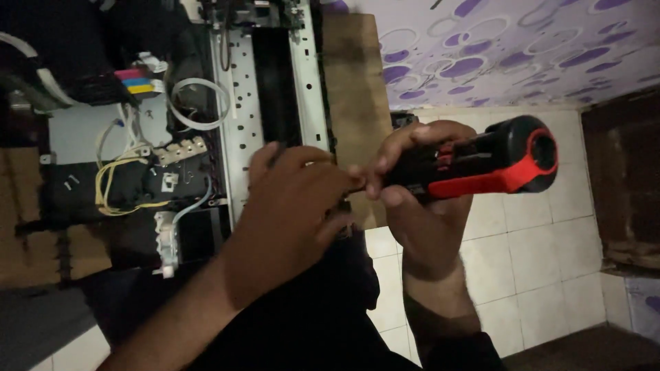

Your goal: A person is disassembling a printer by unscrewing its internal components and cleaning the parts with a brush.

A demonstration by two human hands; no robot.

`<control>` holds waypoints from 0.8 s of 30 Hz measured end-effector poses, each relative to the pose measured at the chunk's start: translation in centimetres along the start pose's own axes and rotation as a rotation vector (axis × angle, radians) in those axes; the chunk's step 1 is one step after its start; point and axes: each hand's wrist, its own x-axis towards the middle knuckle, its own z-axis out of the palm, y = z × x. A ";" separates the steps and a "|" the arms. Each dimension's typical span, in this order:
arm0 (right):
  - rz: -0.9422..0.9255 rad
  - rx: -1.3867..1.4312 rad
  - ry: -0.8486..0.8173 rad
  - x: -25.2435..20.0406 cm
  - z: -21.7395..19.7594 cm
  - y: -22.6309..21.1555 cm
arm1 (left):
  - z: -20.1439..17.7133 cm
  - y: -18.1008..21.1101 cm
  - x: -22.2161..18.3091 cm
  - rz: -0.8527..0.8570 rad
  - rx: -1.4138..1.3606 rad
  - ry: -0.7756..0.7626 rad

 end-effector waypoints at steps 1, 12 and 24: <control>-0.001 0.000 0.007 0.0 -0.5 0.1 | 0.6 -0.6 -1.0 0.003 -0.001 -0.007; 0.038 0.040 -0.008 -0.6 -2.7 2.6 | 5.6 -2.4 -5.5 -0.044 0.675 0.019; 0.099 -0.024 -0.094 -0.3 -2.0 2.8 | 4.7 -1.8 -5.0 -0.049 0.380 0.063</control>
